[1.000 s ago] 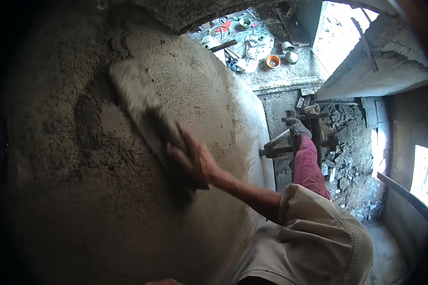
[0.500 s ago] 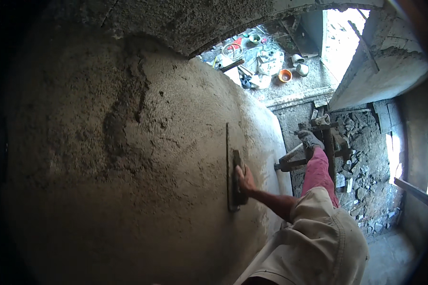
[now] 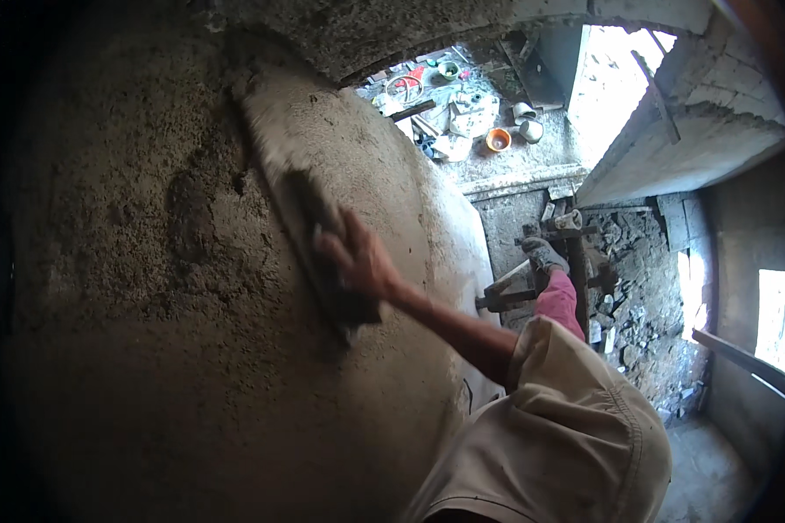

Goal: The person uses a wooden float to smooth fresh plaster on a wall, repeatedly moving the tool in circular and vertical motions over the surface before stepping down from a wooden scaffold.

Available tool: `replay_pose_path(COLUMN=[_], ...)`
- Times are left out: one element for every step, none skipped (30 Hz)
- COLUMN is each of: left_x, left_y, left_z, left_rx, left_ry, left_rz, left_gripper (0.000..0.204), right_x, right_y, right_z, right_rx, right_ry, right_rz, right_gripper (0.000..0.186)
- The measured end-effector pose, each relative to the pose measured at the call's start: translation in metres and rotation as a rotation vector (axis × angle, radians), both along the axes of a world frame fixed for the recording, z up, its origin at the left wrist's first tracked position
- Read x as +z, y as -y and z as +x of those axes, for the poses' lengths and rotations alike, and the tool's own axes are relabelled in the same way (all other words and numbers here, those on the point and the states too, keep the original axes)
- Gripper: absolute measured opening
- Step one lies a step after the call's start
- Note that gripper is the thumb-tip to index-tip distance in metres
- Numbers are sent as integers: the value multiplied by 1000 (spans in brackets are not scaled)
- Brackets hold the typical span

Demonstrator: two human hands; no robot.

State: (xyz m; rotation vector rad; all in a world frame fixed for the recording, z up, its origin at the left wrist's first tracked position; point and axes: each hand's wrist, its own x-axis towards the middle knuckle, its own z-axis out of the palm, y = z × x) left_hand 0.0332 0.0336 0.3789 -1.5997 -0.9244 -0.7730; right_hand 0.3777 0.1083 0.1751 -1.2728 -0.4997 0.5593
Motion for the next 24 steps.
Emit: replay_pose_path(left_x=[1, 2, 4, 4, 5, 6, 8, 10, 11, 11, 12, 14, 15, 15, 14, 12, 11, 11, 9, 6, 4, 3, 0, -3], left_y=[3, 7, 11, 15, 18, 21, 24, 28, 30, 33, 34, 37, 38, 39, 39, 39, 39, 38, 37, 35, 34, 31, 26, 18], left_z=[3, 6, 9, 12, 13, 15, 20, 22, 24, 25, 27, 30, 33, 40, 46, 49, 54, 56, 60, 63, 66, 66, 59, 43], left_rx=[-6, -6, -9, -12, 0, 3, -3, 2, 9, 24, 42, 58, 75, 85, 100, 129, 149, 161, 181, 199, 215, 238, 209, 184], left_ry=[-9, -23, -32, -39, -47, -50, -48, -46, -46, -44, -48, -47, -51, -56, -64, -69, -71, -70, -75, -76, -78, -81, -61, -42], left_rz=[-2, 2, 2, -2, -5, -6, -8, -9, -10, -14, -13, -13, -13, -13, -16, -24, -28, -33, -25, -13, 0, 14, 30, 41], left_gripper=[67, 67, 67, 67, 67, 67, 67, 67, 67, 67, 67, 67, 67, 67, 67, 67, 67, 67, 67, 67, 67, 67, 69, 71], right_x=[2, 4, 3, -1, -9, -21, -48, -77, -96, -109, -111, -114, -117, -133, -159, -170, -181, -184, -195, -197, -197, -184, -168, -143], right_y=[12, 20, 32, 46, 59, 72, 80, 82, 87, 90, 89, 86, 80, 69, 53, 42, 33, 24, 8, -6, -19, -26, -31, -28], right_z=[-22, -46, -67, -86, -104, -120, -137, -152, -164, -167, -160, -152, -146, -135, -120, -104, -86, -59, -38, -18, 3, 20, 40, 48], right_rx=[18, 42, 47, 51, 90, 123, 109, 99, 73, 50, 23, -3, -25, -42, -57, -33, -17, 23, -16, -17, -21, -1, 14, 18], right_ry=[-7, -16, 14, 46, 35, 30, 33, 40, -51, -142, -278, -415, -556, -605, -656, -665, -674, -641, -626, -632, -639, -615, -594, -541], right_rz=[9, 22, 47, 69, 76, 80, 29, -20, -73, -127, -179, -231, -281, -264, -254, -240, -225, -197, -224, -226, -227, -215, -197, -163], right_gripper=[73, 69, 65, 63, 61, 60, 60, 59, 59, 58, 58, 58, 59, 62, 66, 71, 76, 82, 85, 87, 90, 90, 91, 90])
